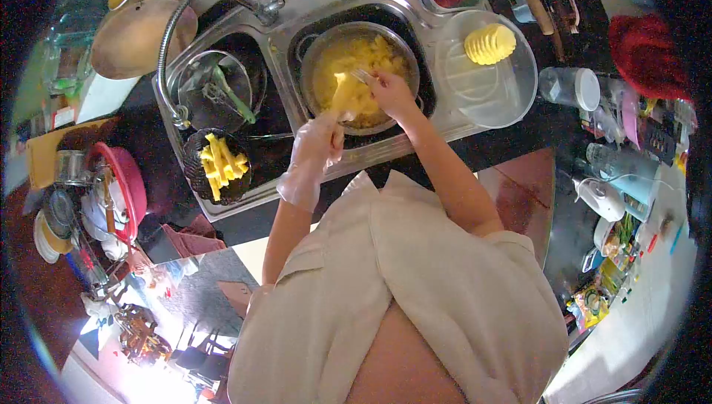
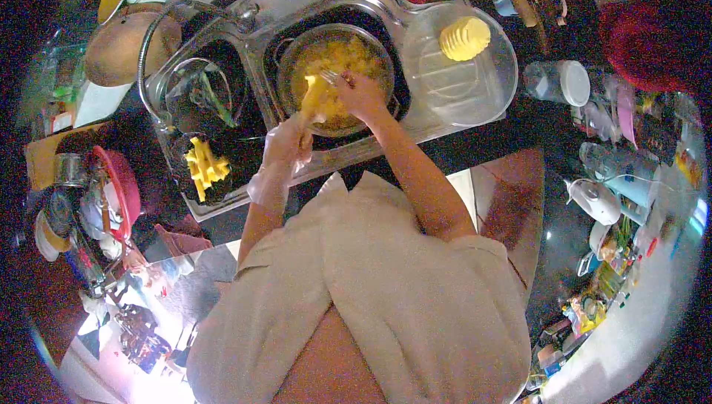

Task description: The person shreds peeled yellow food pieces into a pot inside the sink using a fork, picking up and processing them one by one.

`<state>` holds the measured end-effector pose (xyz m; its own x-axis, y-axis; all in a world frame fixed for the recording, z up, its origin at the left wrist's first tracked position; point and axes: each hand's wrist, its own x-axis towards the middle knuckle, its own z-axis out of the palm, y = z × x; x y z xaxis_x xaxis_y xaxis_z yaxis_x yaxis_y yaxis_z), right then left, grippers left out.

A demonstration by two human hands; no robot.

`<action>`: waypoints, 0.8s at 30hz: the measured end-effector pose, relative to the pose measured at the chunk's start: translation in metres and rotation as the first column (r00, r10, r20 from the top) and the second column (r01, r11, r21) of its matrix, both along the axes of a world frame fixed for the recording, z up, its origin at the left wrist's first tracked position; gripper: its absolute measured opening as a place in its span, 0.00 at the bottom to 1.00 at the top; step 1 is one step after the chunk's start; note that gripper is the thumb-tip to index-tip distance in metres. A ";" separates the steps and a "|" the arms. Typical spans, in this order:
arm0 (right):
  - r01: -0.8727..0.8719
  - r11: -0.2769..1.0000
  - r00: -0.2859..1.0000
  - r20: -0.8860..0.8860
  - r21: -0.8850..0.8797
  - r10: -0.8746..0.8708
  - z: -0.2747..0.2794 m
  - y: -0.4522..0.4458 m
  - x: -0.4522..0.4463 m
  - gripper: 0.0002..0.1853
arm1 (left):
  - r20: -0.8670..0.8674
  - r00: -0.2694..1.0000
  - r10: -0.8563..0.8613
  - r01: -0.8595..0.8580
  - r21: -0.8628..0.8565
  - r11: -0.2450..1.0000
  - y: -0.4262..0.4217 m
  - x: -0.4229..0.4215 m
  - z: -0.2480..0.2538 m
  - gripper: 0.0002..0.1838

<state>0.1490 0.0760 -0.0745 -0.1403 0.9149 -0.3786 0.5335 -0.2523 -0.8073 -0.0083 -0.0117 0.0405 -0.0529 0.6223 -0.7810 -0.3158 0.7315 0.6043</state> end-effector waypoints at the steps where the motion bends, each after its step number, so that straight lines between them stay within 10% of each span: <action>1: -0.004 1.000 1.000 0.001 0.000 0.004 0.020 0.001 0.002 0.18 | -0.086 0.991 -0.107 0.115 0.086 0.990 0.003 0.002 0.005 0.14; 3: -0.024 0.943 0.875 -0.462 -0.332 -0.141 0.056 -0.002 0.009 0.16 | -0.014 0.996 -0.091 0.092 0.071 0.993 0.002 -0.002 -0.030 0.14; 10: 0.031 1.000 0.893 -0.449 -0.002 -0.029 0.046 -0.012 0.006 0.13 | 0.018 0.999 0.047 -0.044 -0.157 0.987 0.026 0.019 -0.006 0.12; 15: -0.221 0.909 0.974 0.035 0.355 0.223 0.070 -0.037 -0.001 0.07 | 0.224 0.963 0.149 -0.137 -0.068 0.988 0.022 0.019 -0.021 0.11; 24: -0.350 0.870 0.937 0.135 0.348 0.323 0.073 -0.037 -0.004 0.10 | 0.294 0.891 0.347 -0.345 -0.059 0.937 0.017 0.026 -0.016 0.10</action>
<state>0.1455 0.0391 -0.0015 -0.4495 0.8918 -0.0516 0.5919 0.2540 -0.7650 0.0182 0.0054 0.0248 -0.0307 0.6025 -0.7975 -0.7125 0.5464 0.4402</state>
